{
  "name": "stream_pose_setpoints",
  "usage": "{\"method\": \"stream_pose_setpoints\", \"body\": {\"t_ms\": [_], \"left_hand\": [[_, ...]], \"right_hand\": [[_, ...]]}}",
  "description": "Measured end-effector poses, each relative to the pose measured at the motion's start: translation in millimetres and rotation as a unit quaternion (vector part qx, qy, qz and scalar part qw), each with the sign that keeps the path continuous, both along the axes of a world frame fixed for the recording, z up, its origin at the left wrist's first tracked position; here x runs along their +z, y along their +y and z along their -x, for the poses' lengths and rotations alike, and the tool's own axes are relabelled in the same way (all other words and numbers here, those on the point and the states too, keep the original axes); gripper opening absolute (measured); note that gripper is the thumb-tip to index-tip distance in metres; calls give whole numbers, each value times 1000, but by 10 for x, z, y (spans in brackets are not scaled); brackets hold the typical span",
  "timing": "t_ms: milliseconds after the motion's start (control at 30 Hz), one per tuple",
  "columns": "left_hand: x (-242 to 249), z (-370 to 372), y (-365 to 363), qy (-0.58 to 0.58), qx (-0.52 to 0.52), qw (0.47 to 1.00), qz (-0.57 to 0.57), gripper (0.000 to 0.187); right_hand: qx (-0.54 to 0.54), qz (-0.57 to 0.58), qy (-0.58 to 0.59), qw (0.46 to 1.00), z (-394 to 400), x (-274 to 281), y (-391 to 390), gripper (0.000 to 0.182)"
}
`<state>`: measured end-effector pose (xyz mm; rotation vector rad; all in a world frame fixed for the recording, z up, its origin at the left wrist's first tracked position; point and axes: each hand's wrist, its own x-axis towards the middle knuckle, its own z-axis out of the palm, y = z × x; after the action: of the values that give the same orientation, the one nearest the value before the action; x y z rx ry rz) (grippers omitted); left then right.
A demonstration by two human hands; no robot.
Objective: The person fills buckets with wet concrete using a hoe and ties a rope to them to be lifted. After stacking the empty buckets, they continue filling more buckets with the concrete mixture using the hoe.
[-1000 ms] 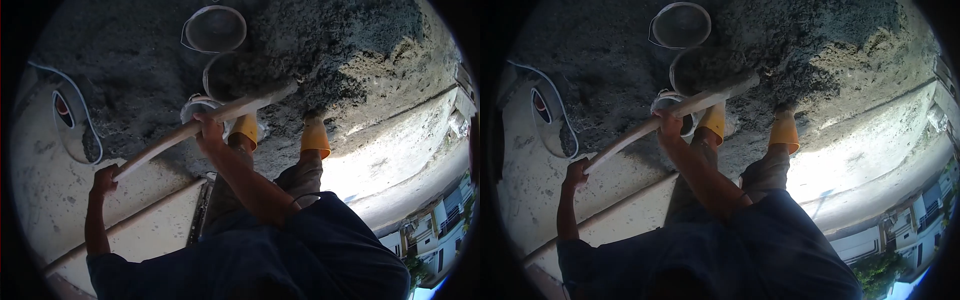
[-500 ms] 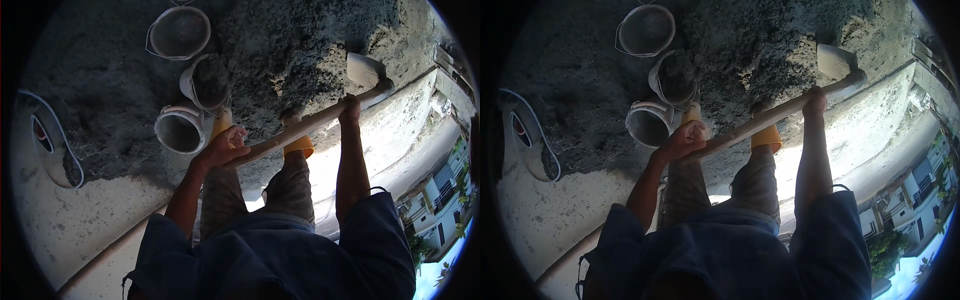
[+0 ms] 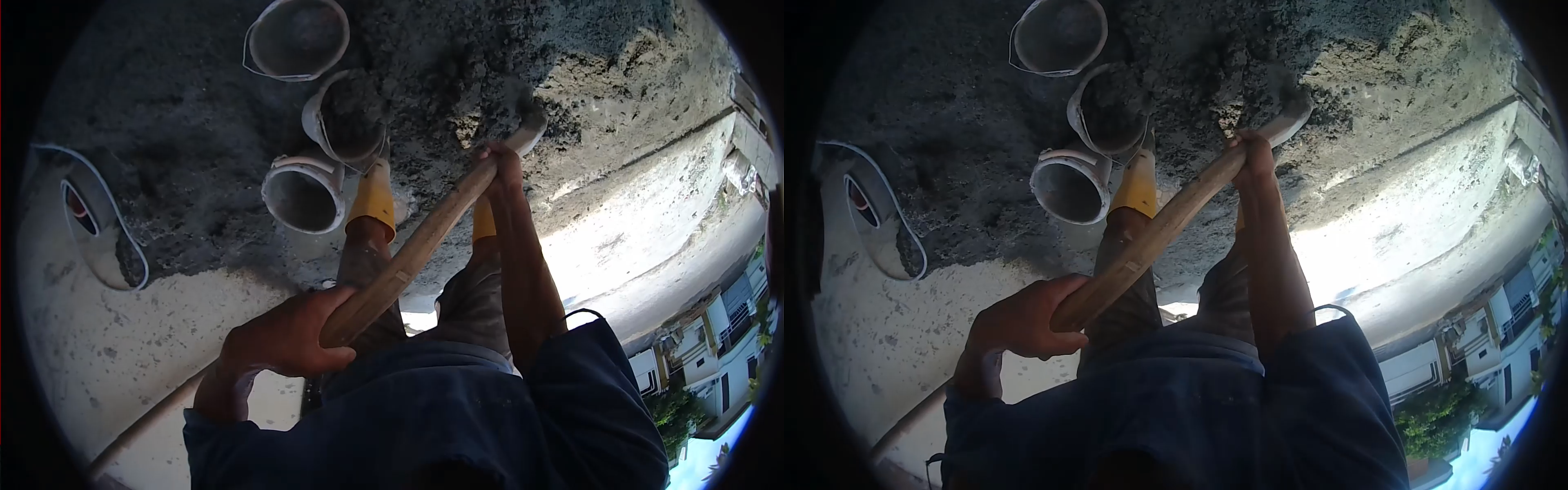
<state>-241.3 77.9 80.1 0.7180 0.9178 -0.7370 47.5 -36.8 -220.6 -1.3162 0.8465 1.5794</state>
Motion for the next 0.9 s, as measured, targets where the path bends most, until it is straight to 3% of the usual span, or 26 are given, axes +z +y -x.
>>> {"method": "stream_pose_setpoints", "body": {"t_ms": [67, 167, 200, 267, 333, 433, 500, 533, 567, 600, 633, 667, 700, 733, 800, 833, 900], "left_hand": [[155, 343, 35, -21, -75, 994, -74, 61], [445, 1055, 102, 152, -184, 961, -138, 47], [524, 1422, 52, 207, -219, 938, -170, 44], [604, 2392, -182, 286, -265, 874, -289, 40], [705, 3225, -337, 267, -323, 846, -329, 39], [786, 3324, -403, 289, -335, 849, -289, 37], [614, 2880, -427, 258, -254, 893, -268, 37], [444, 2477, -329, 227, -234, 925, -193, 41], [207, 2285, -345, 124, -243, 951, -149, 54], [-53, 1988, -267, 103, -110, 989, 4, 67], [-417, 1915, -360, 52, 56, 994, 78, 66], [-848, 1738, -433, 26, 177, 983, 35, 59], [-1336, 1554, -444, 19, 227, 972, -63, 59], [-1864, 1377, -411, 94, 182, 964, -172, 69], [-2863, 1116, -288, 144, 111, 894, -409, 90], [-3189, 936, -131, 213, 74, 867, -444, 93], [-3663, 737, 43, 294, 61, 879, -369, 87]], "right_hand": [[-34, 62, -28, 997, 367, 348, 91, 12], [-32, 72, -65, 995, 1245, 711, 160, 6], [-1, 72, -40, 997, 1576, 975, 246, 8], [-34, 11, 116, 993, 2281, 1059, 163, 11], [22, -16, 180, 983, 2821, 1092, 66, 12], [-39, -1, 160, 986, 2861, 1404, 147, 12], [4, 31, 139, 990, 2462, 1259, -4, 11], [9, 45, 95, 994, 2169, 1188, -12, 10], [11, 56, 52, 997, 1846, 1100, 0, 9], [1, 44, -33, 999, 1521, 897, -74, 8], [30, 58, -74, 995, 1116, 734, -91, 8], [87, 41, -119, 988, 680, 591, -82, 8], [87, -68, -65, 992, 101, 21, -386, 6], [137, 3, -124, 983, -183, 275, -80, 6], [261, 20, -119, 958, -942, 1, -63, 14], [333, 16, -98, 938, -1194, 0, 31, 14], [350, -11, -96, 932, -1553, -136, 109, 16]]}}
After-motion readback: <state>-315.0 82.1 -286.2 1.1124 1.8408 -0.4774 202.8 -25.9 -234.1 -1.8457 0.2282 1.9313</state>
